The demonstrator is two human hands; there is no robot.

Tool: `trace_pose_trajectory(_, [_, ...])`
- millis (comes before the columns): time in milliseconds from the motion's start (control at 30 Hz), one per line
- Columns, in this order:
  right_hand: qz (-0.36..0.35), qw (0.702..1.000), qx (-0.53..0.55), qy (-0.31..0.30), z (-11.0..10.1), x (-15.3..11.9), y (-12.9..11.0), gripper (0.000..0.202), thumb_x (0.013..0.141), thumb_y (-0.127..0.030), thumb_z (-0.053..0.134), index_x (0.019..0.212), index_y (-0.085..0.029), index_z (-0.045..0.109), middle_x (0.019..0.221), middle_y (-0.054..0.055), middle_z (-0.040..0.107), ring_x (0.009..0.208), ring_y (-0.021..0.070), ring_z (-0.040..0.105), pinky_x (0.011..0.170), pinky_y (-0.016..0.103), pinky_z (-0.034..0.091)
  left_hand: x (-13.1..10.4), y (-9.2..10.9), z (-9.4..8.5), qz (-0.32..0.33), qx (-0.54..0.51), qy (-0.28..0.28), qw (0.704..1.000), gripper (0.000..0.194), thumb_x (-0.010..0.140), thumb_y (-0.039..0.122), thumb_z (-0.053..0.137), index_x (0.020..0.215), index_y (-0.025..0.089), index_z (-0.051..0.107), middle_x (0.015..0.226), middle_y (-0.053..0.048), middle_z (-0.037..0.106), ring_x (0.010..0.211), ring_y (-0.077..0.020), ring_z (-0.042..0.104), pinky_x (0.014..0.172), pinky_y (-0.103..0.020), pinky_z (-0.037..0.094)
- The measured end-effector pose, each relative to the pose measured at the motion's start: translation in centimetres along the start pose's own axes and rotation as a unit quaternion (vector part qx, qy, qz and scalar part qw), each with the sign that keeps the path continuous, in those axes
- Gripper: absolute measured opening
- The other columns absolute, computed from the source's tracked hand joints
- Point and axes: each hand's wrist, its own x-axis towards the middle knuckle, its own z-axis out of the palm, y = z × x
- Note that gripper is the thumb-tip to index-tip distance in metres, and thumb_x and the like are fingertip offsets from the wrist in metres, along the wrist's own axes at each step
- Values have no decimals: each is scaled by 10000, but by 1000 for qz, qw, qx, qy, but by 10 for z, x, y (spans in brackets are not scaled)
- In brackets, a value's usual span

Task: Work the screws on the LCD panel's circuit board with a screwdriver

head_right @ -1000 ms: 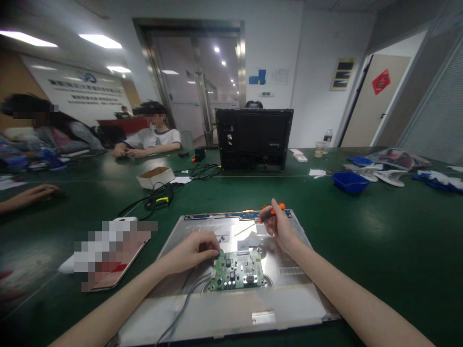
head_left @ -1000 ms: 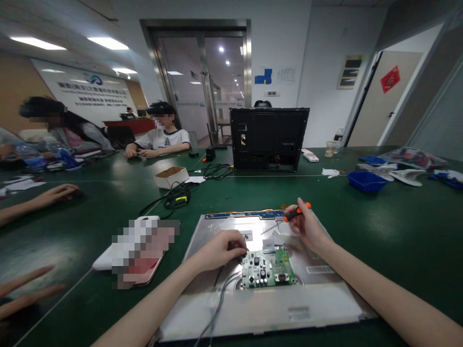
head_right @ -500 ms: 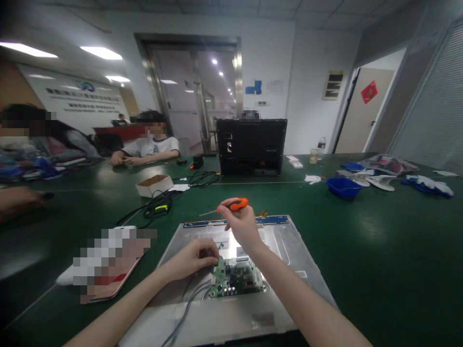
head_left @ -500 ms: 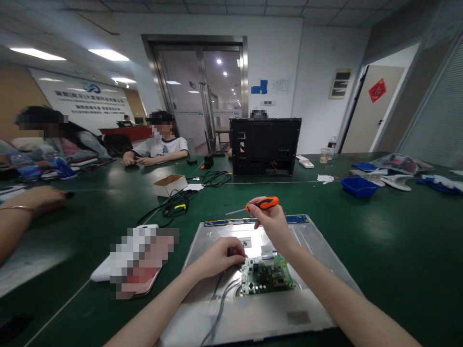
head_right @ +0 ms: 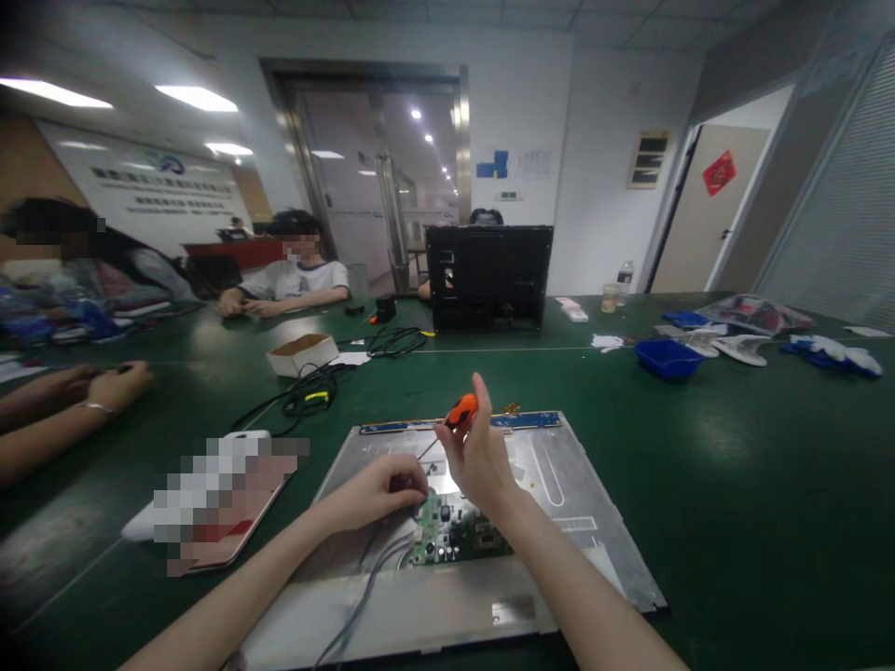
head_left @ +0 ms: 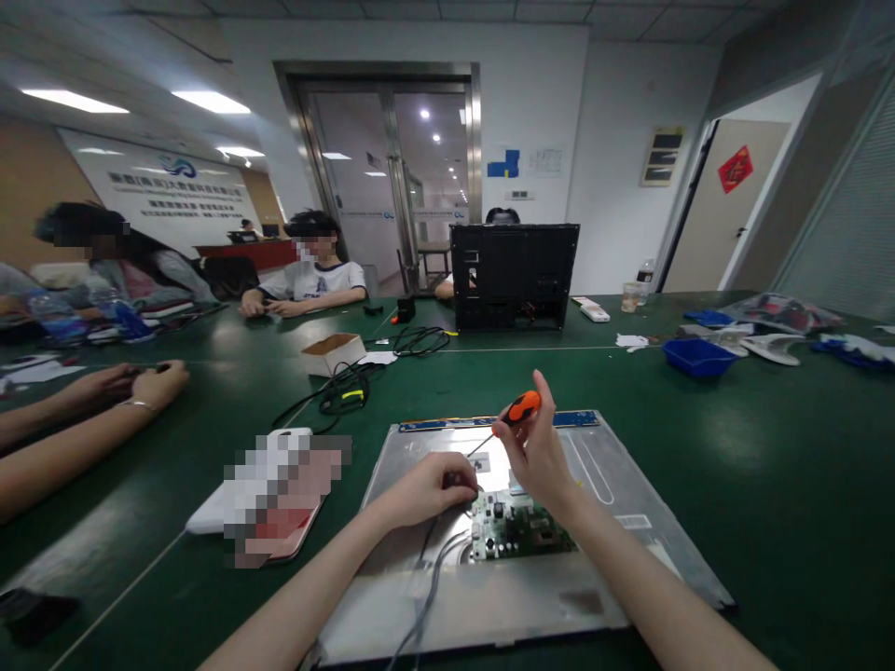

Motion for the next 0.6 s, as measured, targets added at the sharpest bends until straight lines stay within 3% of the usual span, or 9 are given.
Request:
trace_pose_trajectory(133, [-5, 1000, -10, 14, -4, 3, -3, 790, 971, -381, 561, 1581, -211, 90, 752, 0, 615, 542, 172, 580, 503, 267, 462, 0, 0, -1, 0, -7, -1, 1000, 74, 791, 235, 653, 807, 177, 695, 747, 4, 649, 683, -152, 554, 627, -240, 418])
trace_pose_trajectory(233, [-28, 998, -47, -25, -2, 2, -2, 711, 984, -360, 513, 1582, -206, 163, 701, 0, 600, 502, 172, 542, 494, 269, 438, 0, -1, -1, 1, -23, -5, 1000, 85, 797, 260, 664, 798, 179, 689, 738, 9, 638, 684, -153, 556, 647, -248, 423])
trace_pose_trajectory(367, [-65, 994, -60, -62, 3, -2, -4, 593, 994, -303, 449, 1555, -238, 267, 784, 50, 645, 546, 185, 560, 529, 287, 457, 1, -3, 0, 3, -33, -5, 999, 117, 804, 300, 669, 807, 185, 688, 717, 14, 628, 671, -153, 550, 646, -249, 431])
trace_pose_trajectory(600, [-101, 993, -32, -58, 11, -7, -12, 616, 1011, -238, 428, 1562, -299, 162, 791, 27, 625, 547, 165, 557, 505, 260, 469, 1, -5, -1, 19, -39, -14, 999, 36, 786, 211, 643, 795, 184, 664, 713, 25, 623, 666, -150, 551, 659, -251, 438])
